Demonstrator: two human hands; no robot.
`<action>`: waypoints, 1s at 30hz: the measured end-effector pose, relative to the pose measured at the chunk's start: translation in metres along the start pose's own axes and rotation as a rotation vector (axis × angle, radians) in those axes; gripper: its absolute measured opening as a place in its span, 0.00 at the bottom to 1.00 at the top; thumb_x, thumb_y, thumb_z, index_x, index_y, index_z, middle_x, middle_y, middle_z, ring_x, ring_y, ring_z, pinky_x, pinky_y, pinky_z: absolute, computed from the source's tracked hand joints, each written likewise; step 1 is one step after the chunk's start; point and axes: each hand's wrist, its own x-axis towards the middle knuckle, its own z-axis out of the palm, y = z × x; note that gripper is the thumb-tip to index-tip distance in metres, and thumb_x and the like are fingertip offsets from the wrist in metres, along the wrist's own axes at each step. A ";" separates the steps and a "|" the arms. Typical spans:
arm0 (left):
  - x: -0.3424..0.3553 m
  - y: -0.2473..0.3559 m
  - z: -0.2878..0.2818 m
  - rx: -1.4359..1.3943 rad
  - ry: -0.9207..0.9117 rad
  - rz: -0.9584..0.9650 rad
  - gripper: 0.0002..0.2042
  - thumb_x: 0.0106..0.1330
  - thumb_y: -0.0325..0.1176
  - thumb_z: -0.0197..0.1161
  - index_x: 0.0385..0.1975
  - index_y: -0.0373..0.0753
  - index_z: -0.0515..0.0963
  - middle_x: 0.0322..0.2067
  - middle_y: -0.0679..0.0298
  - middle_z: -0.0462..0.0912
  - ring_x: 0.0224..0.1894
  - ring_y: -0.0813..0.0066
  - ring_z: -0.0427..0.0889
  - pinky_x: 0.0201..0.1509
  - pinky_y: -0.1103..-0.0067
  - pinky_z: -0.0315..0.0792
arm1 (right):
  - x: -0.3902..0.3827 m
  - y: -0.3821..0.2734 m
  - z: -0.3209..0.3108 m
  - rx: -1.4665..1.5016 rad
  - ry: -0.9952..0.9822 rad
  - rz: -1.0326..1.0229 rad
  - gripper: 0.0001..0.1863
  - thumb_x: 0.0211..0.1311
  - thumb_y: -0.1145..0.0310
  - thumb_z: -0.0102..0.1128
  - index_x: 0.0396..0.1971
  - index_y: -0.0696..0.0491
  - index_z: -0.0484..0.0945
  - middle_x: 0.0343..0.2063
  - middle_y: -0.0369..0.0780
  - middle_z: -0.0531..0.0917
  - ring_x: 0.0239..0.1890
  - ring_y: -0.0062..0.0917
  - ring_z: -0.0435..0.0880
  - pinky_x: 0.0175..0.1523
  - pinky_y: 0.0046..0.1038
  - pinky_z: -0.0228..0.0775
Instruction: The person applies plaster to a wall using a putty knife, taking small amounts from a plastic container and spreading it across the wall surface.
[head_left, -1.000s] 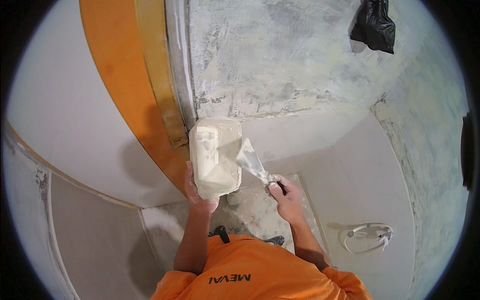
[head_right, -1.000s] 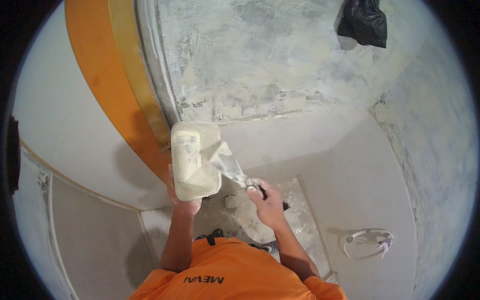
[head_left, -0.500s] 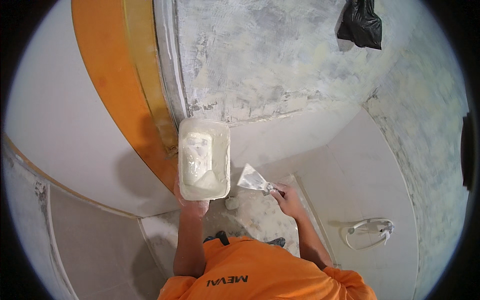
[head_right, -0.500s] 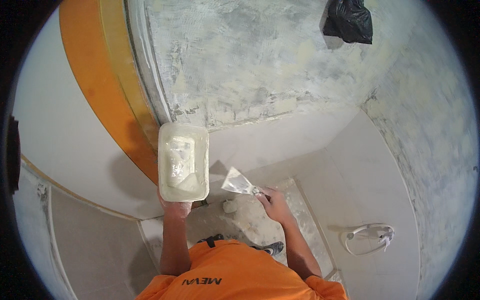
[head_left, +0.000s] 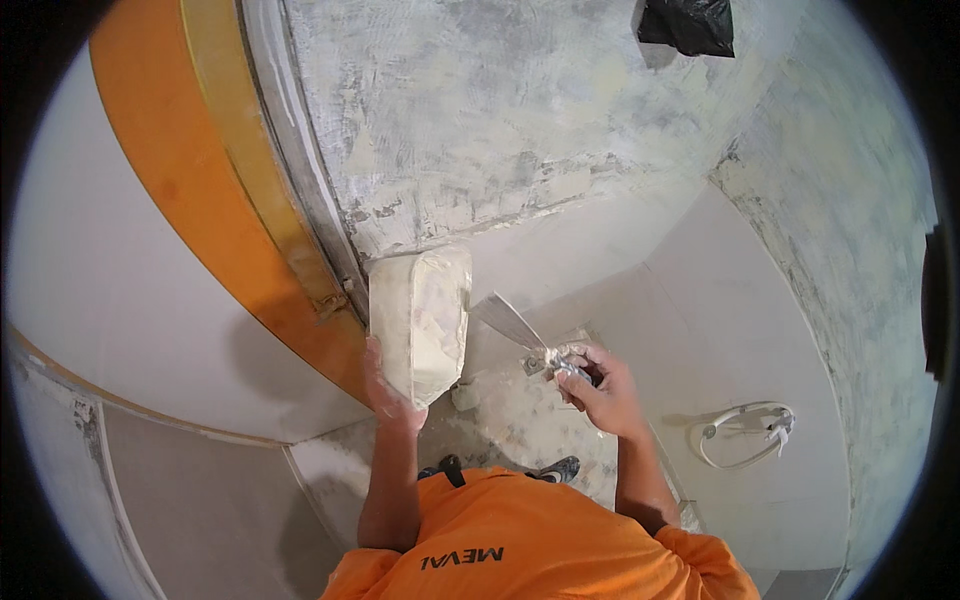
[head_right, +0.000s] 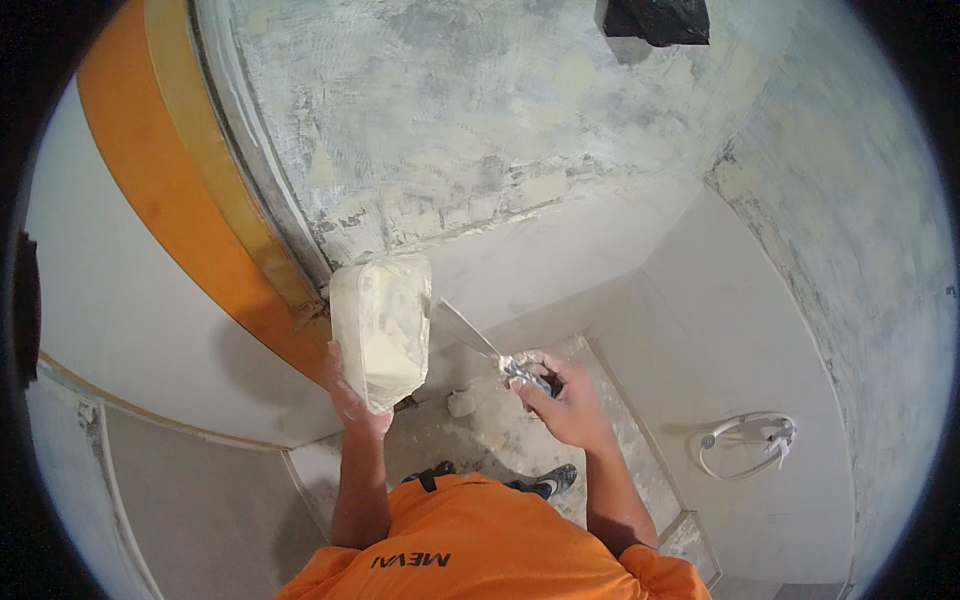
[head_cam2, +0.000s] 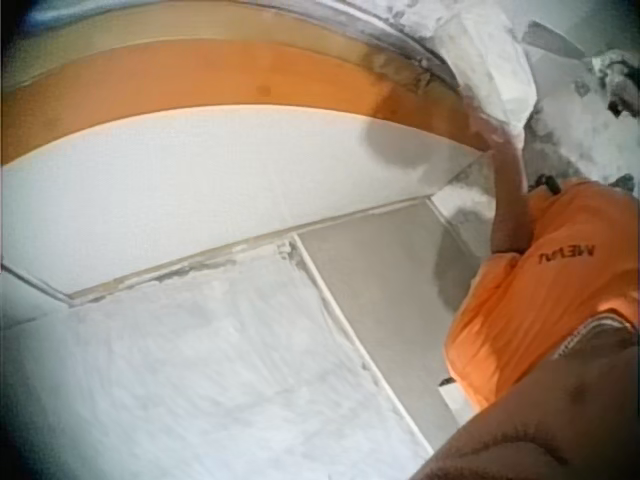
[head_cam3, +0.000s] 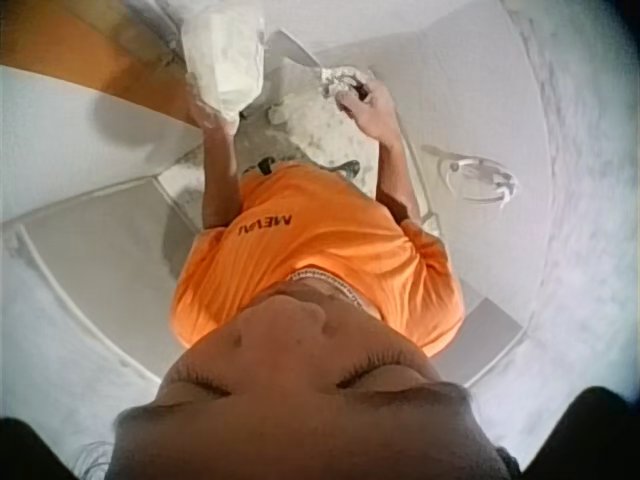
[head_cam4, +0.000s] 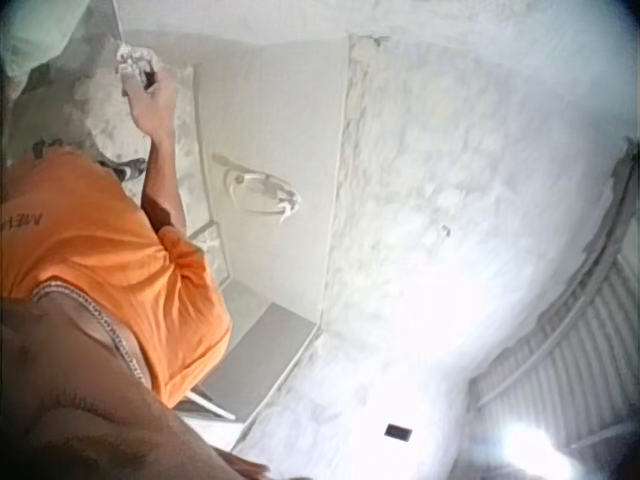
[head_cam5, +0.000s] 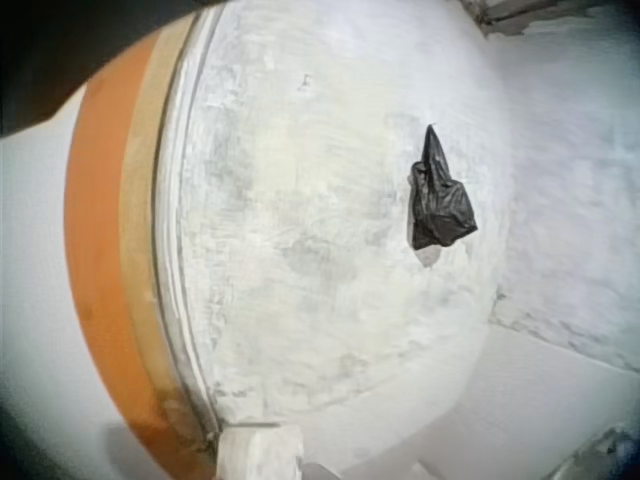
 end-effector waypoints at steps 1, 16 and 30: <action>0.000 -0.001 0.004 -0.019 0.084 -0.051 0.35 0.72 0.62 0.49 0.69 0.41 0.64 0.61 0.58 0.74 0.61 0.60 0.76 0.64 0.61 0.72 | 0.002 -0.005 0.000 0.014 -0.011 0.010 0.11 0.64 0.72 0.65 0.44 0.59 0.81 0.23 0.31 0.78 0.25 0.13 0.74 0.32 0.20 0.66; -0.003 -0.003 -0.006 -0.173 0.124 -0.240 0.37 0.70 0.61 0.51 0.70 0.39 0.64 0.62 0.57 0.74 0.62 0.56 0.75 0.64 0.59 0.71 | 0.009 0.026 0.004 -0.477 0.154 -0.287 0.11 0.62 0.70 0.63 0.41 0.59 0.85 0.21 0.45 0.79 0.22 0.27 0.75 0.31 0.28 0.66; 0.020 -0.012 0.029 -0.214 0.137 -0.180 0.37 0.68 0.60 0.56 0.69 0.40 0.66 0.63 0.59 0.73 0.62 0.58 0.74 0.63 0.59 0.69 | -0.024 -0.001 0.042 -0.263 -0.030 0.060 0.14 0.66 0.71 0.60 0.48 0.61 0.82 0.22 0.45 0.81 0.22 0.26 0.74 0.32 0.27 0.70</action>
